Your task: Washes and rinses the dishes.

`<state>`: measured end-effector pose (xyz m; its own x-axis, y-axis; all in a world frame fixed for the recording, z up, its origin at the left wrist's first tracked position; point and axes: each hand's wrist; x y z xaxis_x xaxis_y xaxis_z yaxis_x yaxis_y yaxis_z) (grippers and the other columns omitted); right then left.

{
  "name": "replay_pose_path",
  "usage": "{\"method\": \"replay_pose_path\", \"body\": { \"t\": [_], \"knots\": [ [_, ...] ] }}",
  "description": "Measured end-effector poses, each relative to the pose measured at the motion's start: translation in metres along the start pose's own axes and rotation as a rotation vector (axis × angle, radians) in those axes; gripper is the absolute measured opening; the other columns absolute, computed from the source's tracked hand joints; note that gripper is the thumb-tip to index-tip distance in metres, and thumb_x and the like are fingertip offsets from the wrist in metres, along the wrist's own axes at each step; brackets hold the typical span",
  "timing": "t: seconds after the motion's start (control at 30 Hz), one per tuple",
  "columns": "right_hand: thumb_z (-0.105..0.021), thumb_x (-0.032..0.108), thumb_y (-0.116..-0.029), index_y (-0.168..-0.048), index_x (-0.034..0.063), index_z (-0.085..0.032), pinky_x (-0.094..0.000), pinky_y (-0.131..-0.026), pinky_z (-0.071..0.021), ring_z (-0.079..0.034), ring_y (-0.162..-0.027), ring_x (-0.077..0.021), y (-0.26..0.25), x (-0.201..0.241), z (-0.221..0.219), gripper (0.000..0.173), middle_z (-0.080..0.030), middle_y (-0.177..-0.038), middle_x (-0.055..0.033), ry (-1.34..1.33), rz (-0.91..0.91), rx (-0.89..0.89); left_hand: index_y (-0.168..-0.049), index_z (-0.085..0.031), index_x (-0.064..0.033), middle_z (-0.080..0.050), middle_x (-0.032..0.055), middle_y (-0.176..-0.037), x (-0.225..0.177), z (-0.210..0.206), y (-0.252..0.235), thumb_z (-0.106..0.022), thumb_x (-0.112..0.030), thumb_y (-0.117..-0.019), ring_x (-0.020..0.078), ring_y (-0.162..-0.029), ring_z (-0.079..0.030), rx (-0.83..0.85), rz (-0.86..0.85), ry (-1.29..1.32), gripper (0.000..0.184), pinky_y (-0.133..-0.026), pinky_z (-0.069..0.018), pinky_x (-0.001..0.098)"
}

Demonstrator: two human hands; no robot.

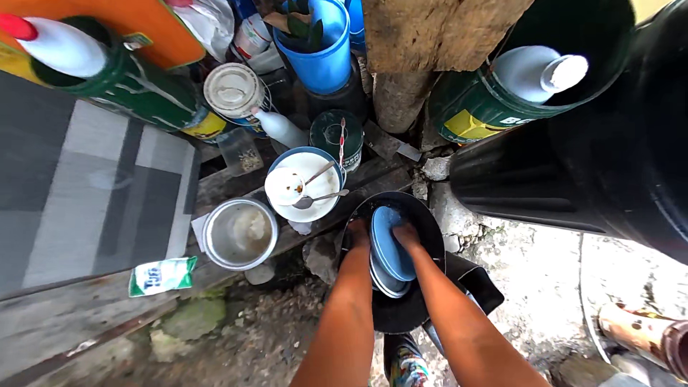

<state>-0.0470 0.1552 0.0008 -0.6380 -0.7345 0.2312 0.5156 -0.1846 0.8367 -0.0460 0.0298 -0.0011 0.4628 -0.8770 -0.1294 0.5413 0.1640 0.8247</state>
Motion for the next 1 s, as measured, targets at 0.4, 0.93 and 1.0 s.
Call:
{"method": "replay_pose_path", "body": {
  "t": [0.4,0.93,1.0],
  "knots": [
    [-0.049,0.009,-0.1053,-0.139,-0.0054,-0.059,-0.0394,-0.113,-0.0465,-0.062,-0.129,-0.0280,0.064,-0.022,-0.001,0.038,-0.064,-0.137,-0.0225,-0.454,0.558,-0.072,-0.123,-0.064,0.0115,-0.063,0.0313,-0.128,0.002,0.013,0.105,-0.044,0.000,-0.1045,0.0473,-0.123,-0.060,0.017,-0.126,-0.117,0.029,-0.101,-0.0495,0.0602],
    [-0.063,-0.005,-0.0898,-0.122,-0.0017,-0.071,-0.0648,-0.117,-0.0350,-0.059,-0.132,-0.0412,0.104,-0.044,0.002,0.034,-0.073,-0.122,-0.0191,0.333,1.279,-0.081,-0.099,-0.075,0.0053,-0.074,0.0202,-0.089,0.085,-0.015,0.138,-0.060,0.009,-0.0914,0.0404,-0.092,-0.074,-0.635,-1.035,-0.023,0.017,-0.104,-0.0490,0.0624],
    [-0.063,-0.006,-0.0892,-0.100,-0.0038,-0.075,-0.0667,-0.115,-0.0354,-0.069,-0.116,-0.0409,0.105,-0.049,0.001,0.016,-0.076,-0.105,-0.0192,0.338,1.356,-0.122,-0.093,-0.075,0.0011,-0.074,0.0152,-0.089,0.088,-0.017,0.145,-0.061,0.007,-0.0919,0.0335,-0.094,-0.075,-0.696,-1.130,0.074,0.015,-0.103,-0.0527,0.0544]
  ]
}}
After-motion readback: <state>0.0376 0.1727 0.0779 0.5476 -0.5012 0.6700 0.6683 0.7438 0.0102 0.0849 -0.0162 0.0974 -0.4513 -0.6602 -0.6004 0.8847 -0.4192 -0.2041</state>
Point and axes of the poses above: each hand's wrist, its own y-axis away from the middle knuckle, its own z-axis out of the back of the hand, x = y × z
